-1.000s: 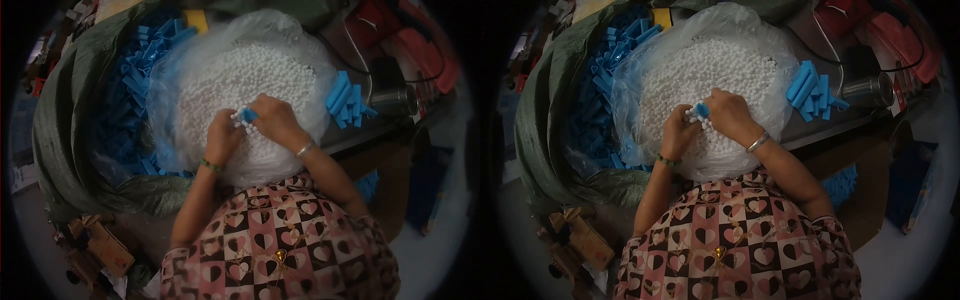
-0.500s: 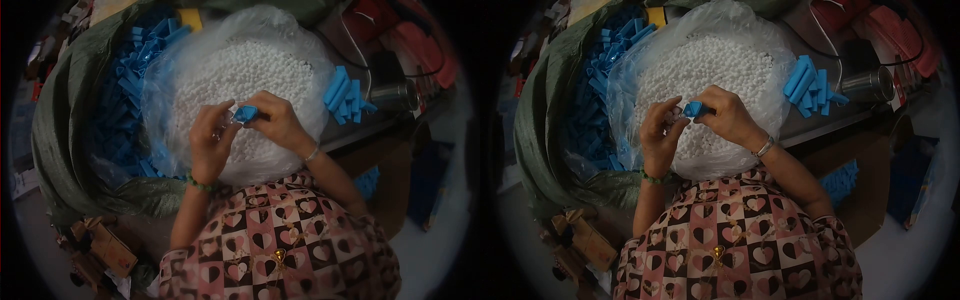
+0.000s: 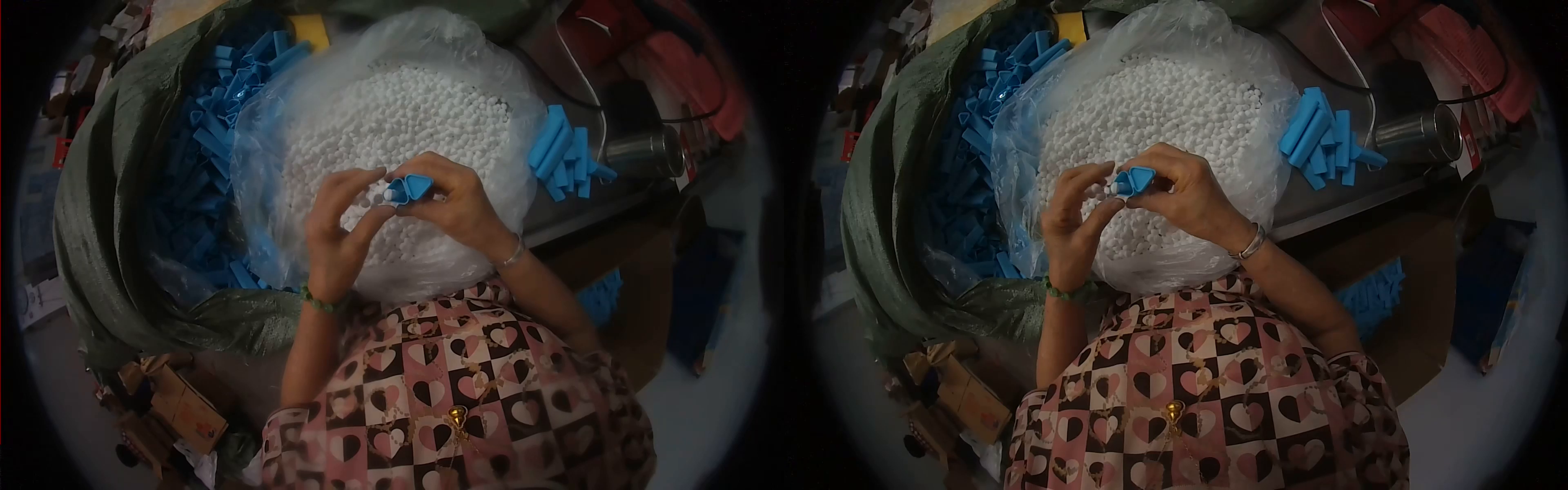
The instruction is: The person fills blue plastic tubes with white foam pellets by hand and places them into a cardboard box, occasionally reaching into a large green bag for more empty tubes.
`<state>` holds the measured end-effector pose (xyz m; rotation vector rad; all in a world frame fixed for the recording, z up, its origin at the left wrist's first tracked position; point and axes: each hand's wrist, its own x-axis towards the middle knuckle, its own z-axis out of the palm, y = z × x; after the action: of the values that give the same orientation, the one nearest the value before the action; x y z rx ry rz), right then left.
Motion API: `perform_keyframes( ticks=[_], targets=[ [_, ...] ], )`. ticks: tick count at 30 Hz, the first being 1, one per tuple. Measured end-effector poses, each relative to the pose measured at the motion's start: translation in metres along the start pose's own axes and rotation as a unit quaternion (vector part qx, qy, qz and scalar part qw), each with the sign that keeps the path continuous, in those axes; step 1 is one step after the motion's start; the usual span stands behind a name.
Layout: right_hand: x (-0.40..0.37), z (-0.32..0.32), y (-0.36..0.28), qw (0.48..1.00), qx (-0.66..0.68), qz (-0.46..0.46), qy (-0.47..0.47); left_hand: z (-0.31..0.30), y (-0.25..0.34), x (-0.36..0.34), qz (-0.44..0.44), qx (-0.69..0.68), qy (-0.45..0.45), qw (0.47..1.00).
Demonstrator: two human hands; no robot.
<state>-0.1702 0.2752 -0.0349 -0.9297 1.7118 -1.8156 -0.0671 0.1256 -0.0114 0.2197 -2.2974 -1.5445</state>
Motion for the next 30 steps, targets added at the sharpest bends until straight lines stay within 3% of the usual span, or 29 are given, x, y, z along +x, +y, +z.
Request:
perform_keyframes(
  ticks=[2, 4, 5, 7, 10, 12, 13, 15, 18, 21, 28, 30],
  targets=[
    [-0.001, 0.003, -0.001, 1.000, -0.019, -0.024, 0.004, 0.004, 0.000, 0.000, 0.025, 0.007, 0.008, 1.000],
    [-0.003, 0.007, -0.003, 0.998, -0.038, -0.048, 0.008, 0.007, -0.004, -0.003, -0.027, -0.144, -0.033, 0.989],
    [-0.003, 0.008, -0.004, 0.996, -0.045, -0.069, 0.017, 0.009, -0.002, -0.004, -0.026, -0.144, -0.032, 0.989],
    [-0.002, 0.008, -0.008, 0.994, -0.052, -0.091, 0.026, 0.012, 0.003, -0.006, -0.092, -0.297, -0.021, 0.950],
    [-0.003, 0.002, -0.012, 0.997, -0.028, -0.076, -0.014, 0.012, -0.011, -0.009, -0.067, -0.285, -0.030, 0.956],
    [-0.004, -0.004, -0.009, 0.968, 0.223, 0.078, -0.087, 0.012, -0.012, -0.010, -0.070, -0.300, -0.036, 0.951],
    [-0.004, -0.006, -0.009, 0.968, 0.223, 0.078, -0.087, 0.012, -0.012, -0.011, -0.074, -0.315, -0.043, 0.945],
    [-0.004, -0.008, -0.012, 0.921, 0.334, 0.158, -0.123, 0.012, -0.011, -0.012, -0.066, -0.312, -0.040, 0.947],
    [-0.001, -0.004, -0.011, 0.896, 0.388, 0.179, -0.122, 0.015, -0.003, -0.013, -0.061, -0.279, -0.028, 0.958],
    [0.001, 0.004, -0.015, 0.903, 0.384, 0.180, -0.067, 0.016, 0.007, -0.012, -0.054, -0.216, -0.009, 0.975],
    [0.007, 0.020, -0.022, 0.924, 0.333, 0.183, -0.039, 0.026, 0.004, -0.012, -0.012, -0.111, 0.089, 0.990],
    [0.003, 0.028, -0.016, 0.965, 0.249, 0.082, 0.035, 0.019, 0.010, -0.008, -0.027, -0.077, 0.095, 0.992]
  ],
)
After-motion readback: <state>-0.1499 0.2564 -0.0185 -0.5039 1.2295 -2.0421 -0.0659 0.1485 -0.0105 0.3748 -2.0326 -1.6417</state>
